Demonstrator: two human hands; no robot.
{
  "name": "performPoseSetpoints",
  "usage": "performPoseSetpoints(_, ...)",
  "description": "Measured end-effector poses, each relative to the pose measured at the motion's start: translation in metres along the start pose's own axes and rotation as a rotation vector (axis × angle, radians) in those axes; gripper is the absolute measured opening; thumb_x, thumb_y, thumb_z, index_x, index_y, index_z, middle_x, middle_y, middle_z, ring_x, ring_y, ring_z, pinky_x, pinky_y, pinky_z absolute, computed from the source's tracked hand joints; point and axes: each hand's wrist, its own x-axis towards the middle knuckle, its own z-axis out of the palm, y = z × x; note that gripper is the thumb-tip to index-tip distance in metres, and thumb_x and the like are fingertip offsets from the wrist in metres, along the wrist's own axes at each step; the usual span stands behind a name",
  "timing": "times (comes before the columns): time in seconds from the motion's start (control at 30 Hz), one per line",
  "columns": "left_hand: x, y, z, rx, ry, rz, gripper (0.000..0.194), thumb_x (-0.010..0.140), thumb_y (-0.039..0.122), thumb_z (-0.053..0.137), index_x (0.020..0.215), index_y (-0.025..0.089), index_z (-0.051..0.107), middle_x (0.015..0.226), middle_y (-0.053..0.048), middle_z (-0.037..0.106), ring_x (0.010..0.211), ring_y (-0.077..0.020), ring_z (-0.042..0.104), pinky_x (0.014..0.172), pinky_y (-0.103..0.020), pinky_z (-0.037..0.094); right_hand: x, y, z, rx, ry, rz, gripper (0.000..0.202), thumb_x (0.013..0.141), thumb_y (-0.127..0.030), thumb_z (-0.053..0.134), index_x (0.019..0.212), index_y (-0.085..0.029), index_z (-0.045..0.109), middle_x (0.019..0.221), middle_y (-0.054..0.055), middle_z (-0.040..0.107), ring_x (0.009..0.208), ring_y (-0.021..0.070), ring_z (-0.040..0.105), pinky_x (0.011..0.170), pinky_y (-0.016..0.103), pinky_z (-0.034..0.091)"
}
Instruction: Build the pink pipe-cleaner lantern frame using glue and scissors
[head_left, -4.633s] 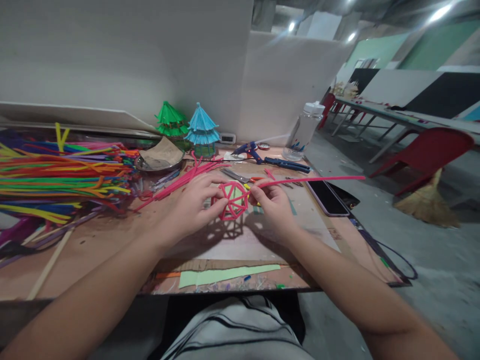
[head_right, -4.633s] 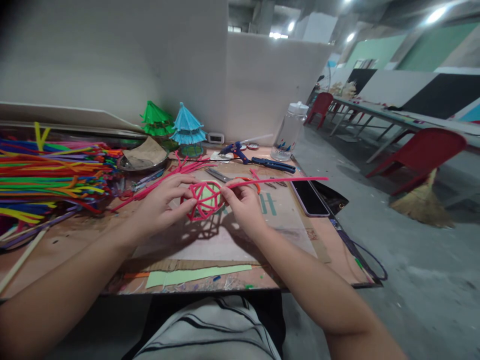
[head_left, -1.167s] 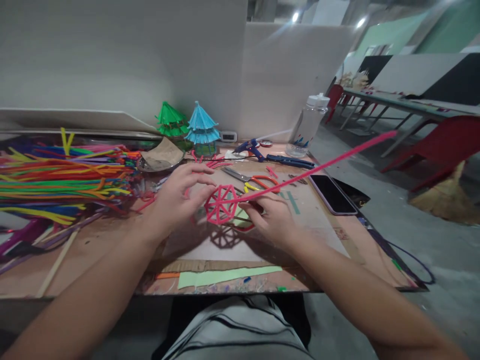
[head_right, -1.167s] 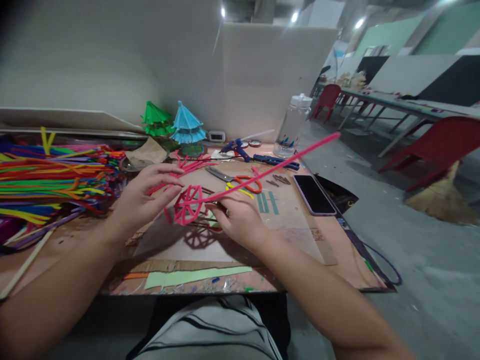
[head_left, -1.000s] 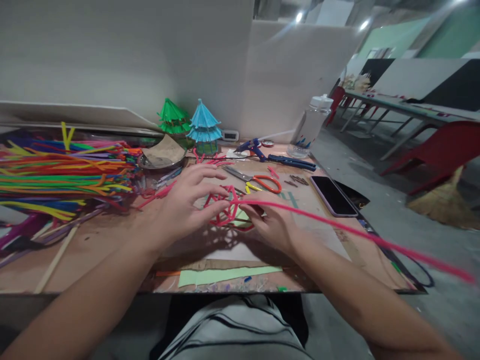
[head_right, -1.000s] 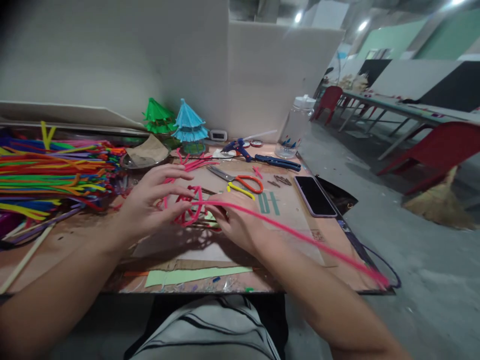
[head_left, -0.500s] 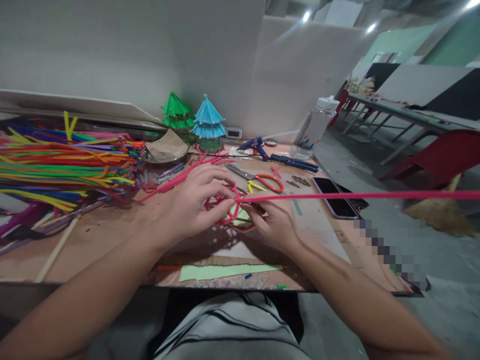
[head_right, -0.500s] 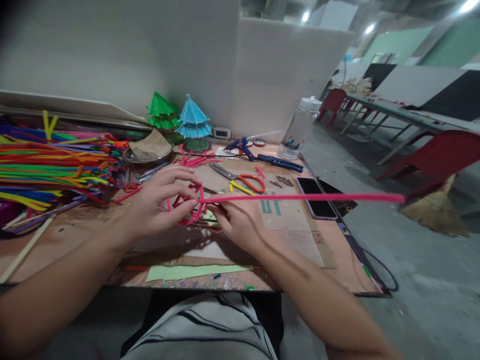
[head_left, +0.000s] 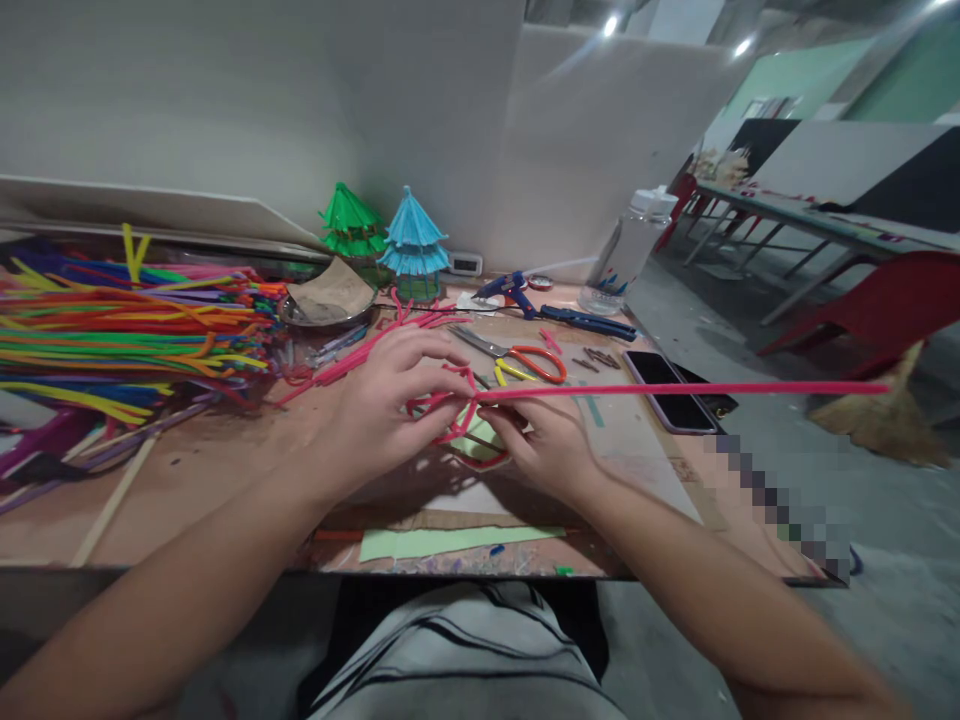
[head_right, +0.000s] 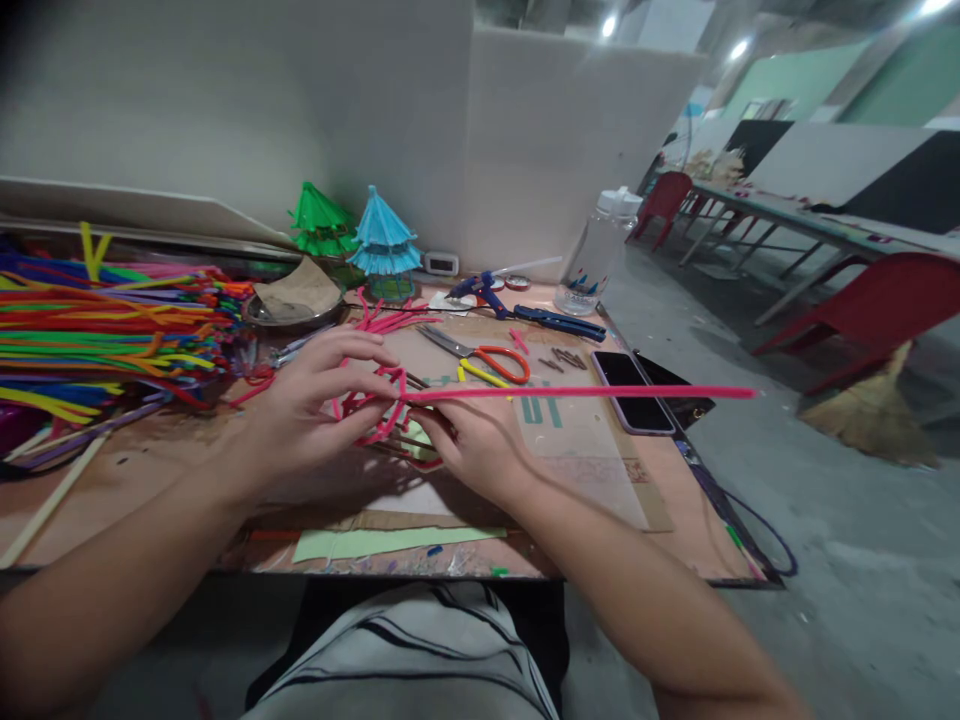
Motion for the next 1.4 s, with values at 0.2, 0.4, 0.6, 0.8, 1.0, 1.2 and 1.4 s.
performPoseSetpoints(0.2, 0.002, -0.001, 0.0, 0.002, -0.016, 0.059, 0.016, 0.093, 0.013, 0.065, 0.099, 0.025, 0.074, 0.116, -0.005, 0.072, 0.12, -0.0234, 0.063, 0.112, -0.047, 0.045, 0.003, 0.0, -0.002, -0.039, -0.009, -0.065, 0.021, 0.1, -0.031, 0.061, 0.103, -0.024, 0.08, 0.089, 0.006, 0.081, 0.073, 0.0205, 0.07, 0.075, 0.034, 0.055)
performPoseSetpoints(0.4, 0.003, 0.001, -0.004, -0.001, -0.059, 0.092, 0.02, 0.094, 0.015, 0.063, 0.104, 0.028, 0.073, 0.12, -0.004, 0.071, 0.121, -0.0238, 0.063, 0.112, -0.047, 0.045, 0.006, -0.003, -0.003, 0.107, -0.061, 0.079, 0.016, 0.097, -0.027, 0.061, 0.097, -0.024, 0.076, 0.088, 0.004, 0.079, 0.077, 0.0201, 0.07, 0.074, 0.032, 0.053)
performPoseSetpoints(0.6, -0.002, -0.011, -0.003, 0.013, 0.142, -0.139, 0.069, 0.088, 0.054, 0.075, 0.147, 0.028, 0.05, 0.149, -0.012, 0.055, 0.141, -0.0329, 0.049, 0.122, -0.054, 0.036, 0.01, -0.002, -0.003, 0.229, -0.007, 0.257, 0.014, 0.095, -0.034, 0.062, 0.091, -0.022, 0.069, 0.081, 0.001, 0.07, 0.075, 0.0177, 0.065, 0.07, 0.028, 0.048)
performPoseSetpoints(0.8, -0.013, -0.055, 0.035, -0.299, -0.036, -0.467, 0.128, 0.068, 0.058, 0.09, 0.166, 0.028, 0.014, 0.161, -0.02, 0.042, 0.147, -0.0403, 0.045, 0.122, -0.06, 0.034, 0.011, 0.019, 0.013, 0.258, 0.034, 0.391, 0.018, 0.091, -0.038, 0.066, 0.084, -0.022, 0.067, 0.072, -0.001, 0.069, 0.067, 0.0162, 0.062, 0.066, 0.027, 0.047)
performPoseSetpoints(1.0, -0.022, -0.066, 0.057, -0.355, -0.094, -0.599, 0.119, 0.068, 0.048, 0.089, 0.164, 0.03, 0.023, 0.163, -0.016, 0.043, 0.152, -0.0386, 0.039, 0.125, -0.057, 0.032, 0.008, 0.033, 0.025, 0.36, -0.011, 0.473, 0.02, 0.088, -0.042, 0.067, 0.09, -0.023, 0.065, 0.074, -0.001, 0.071, 0.065, 0.018, 0.067, 0.063, 0.03, 0.052)
performPoseSetpoints(1.2, -0.021, -0.062, 0.064, -0.452, -0.169, -0.636, 0.107, 0.076, 0.046, 0.079, 0.162, 0.02, 0.022, 0.154, -0.016, 0.054, 0.14, -0.0321, 0.056, 0.12, -0.048, 0.043, 0.009, 0.034, 0.016, 0.305, -0.147, 0.358, 0.021, 0.088, -0.042, 0.068, 0.096, -0.024, 0.06, 0.08, 0.0, 0.073, 0.069, 0.0186, 0.069, 0.065, 0.03, 0.052)
performPoseSetpoints(1.4, -0.017, -0.059, 0.059, -0.31, -0.228, -0.651, 0.095, 0.078, 0.052, 0.072, 0.156, 0.015, 0.033, 0.141, -0.015, 0.064, 0.129, -0.0354, 0.064, 0.111, -0.049, 0.052, 0.012, 0.037, -0.001, -0.055, -0.05, 0.019, 0.032, 0.092, -0.04, 0.072, 0.117, -0.022, 0.066, 0.086, 0.004, 0.074, 0.072, 0.0196, 0.068, 0.068, 0.031, 0.052)
